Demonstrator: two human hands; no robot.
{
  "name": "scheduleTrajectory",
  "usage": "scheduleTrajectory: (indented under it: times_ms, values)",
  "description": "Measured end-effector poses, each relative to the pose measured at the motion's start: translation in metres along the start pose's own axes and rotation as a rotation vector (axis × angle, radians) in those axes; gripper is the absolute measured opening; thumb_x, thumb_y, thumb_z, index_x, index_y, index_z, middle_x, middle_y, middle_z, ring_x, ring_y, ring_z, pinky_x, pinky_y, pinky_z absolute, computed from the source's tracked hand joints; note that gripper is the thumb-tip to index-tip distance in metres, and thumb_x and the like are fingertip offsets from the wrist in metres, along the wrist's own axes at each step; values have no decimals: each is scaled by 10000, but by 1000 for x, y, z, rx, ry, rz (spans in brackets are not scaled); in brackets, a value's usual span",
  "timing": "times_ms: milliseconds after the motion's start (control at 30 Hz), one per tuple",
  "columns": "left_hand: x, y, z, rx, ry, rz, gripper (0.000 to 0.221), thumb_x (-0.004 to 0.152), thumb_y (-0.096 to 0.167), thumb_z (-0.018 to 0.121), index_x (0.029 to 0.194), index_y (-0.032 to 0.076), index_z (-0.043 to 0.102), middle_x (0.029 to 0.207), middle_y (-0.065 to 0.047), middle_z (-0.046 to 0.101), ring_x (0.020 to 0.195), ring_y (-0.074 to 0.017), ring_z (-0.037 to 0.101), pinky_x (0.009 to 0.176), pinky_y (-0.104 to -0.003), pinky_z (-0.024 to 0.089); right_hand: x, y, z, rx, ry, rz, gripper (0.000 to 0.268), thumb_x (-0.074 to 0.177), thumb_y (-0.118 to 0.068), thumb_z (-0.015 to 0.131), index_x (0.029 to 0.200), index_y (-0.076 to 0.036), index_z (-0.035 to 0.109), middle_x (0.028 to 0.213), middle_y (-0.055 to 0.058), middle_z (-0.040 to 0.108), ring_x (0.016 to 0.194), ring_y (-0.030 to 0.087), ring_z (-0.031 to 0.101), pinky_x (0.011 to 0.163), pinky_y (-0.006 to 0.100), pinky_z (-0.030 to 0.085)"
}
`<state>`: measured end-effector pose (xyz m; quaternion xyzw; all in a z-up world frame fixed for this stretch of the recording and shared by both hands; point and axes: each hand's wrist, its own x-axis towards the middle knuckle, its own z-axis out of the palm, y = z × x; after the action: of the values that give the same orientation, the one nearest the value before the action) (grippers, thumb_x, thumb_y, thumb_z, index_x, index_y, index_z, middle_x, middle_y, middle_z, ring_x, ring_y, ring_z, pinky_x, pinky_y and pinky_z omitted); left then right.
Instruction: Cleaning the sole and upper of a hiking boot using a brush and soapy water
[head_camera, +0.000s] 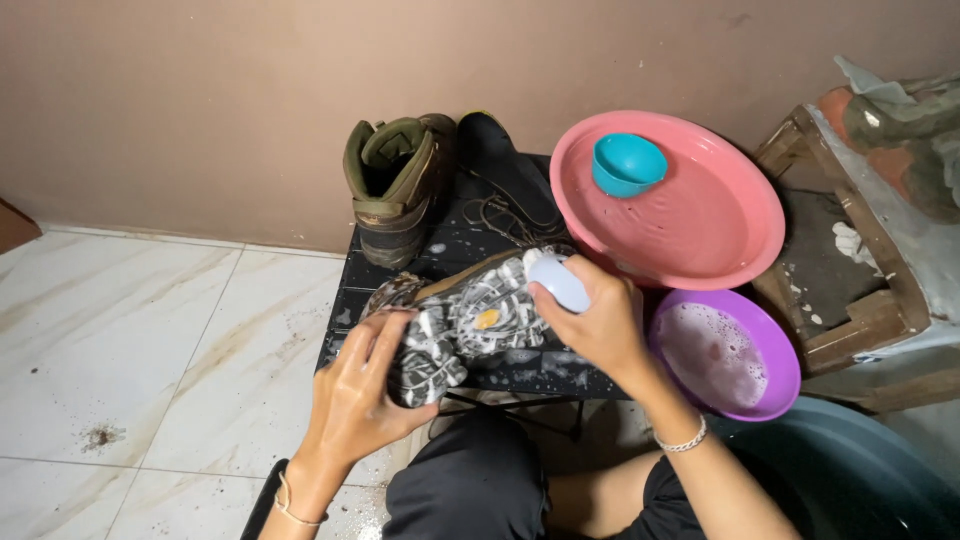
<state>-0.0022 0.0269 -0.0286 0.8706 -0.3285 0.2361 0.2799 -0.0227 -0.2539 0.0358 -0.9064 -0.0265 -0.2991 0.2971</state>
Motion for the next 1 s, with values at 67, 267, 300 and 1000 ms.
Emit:
scheduleTrajectory:
  times_ms: [67, 267, 300, 1000]
  values:
    - [-2, -2, -8, -11, 18, -15, 934, 597, 431, 850, 1402, 141, 475, 1227, -79, 573, 1014, -219, 634, 441, -332, 540, 9, 19, -9, 103, -95, 91, 242, 853, -286, 760, 746, -130, 608, 603, -36, 534, 574, 98, 425, 526, 292, 402]
    - [1, -3, -17, -73, -15, -150, 926, 529, 422, 847, 1367, 226, 504, 1205, -16, 574, 976, -165, 653, 471, -331, 553, 9, 16, -7, -6, -78, 167, 213, 826, -356, 760, 814, -158, 682, 672, 12, 628, 639, 202, 547, 569, 350, 437]
    - [1, -3, -18, -107, -22, -204, 935, 494, 402, 854, 1353, 251, 517, 1217, -2, 575, 996, -150, 668, 508, -348, 575, 4, 10, -6, 202, -167, 147, 242, 838, -298, 777, 745, -136, 624, 603, -52, 523, 585, 71, 417, 513, 268, 389]
    - [18, -26, -18, -344, 84, -244, 1006, 349, 288, 932, 1301, 138, 645, 1150, -85, 657, 1015, -365, 705, 923, -494, 568, 9, 5, -16, 7, -295, 302, 339, 752, -437, 812, 671, -149, 654, 452, 26, 517, 430, 144, 476, 438, 268, 344]
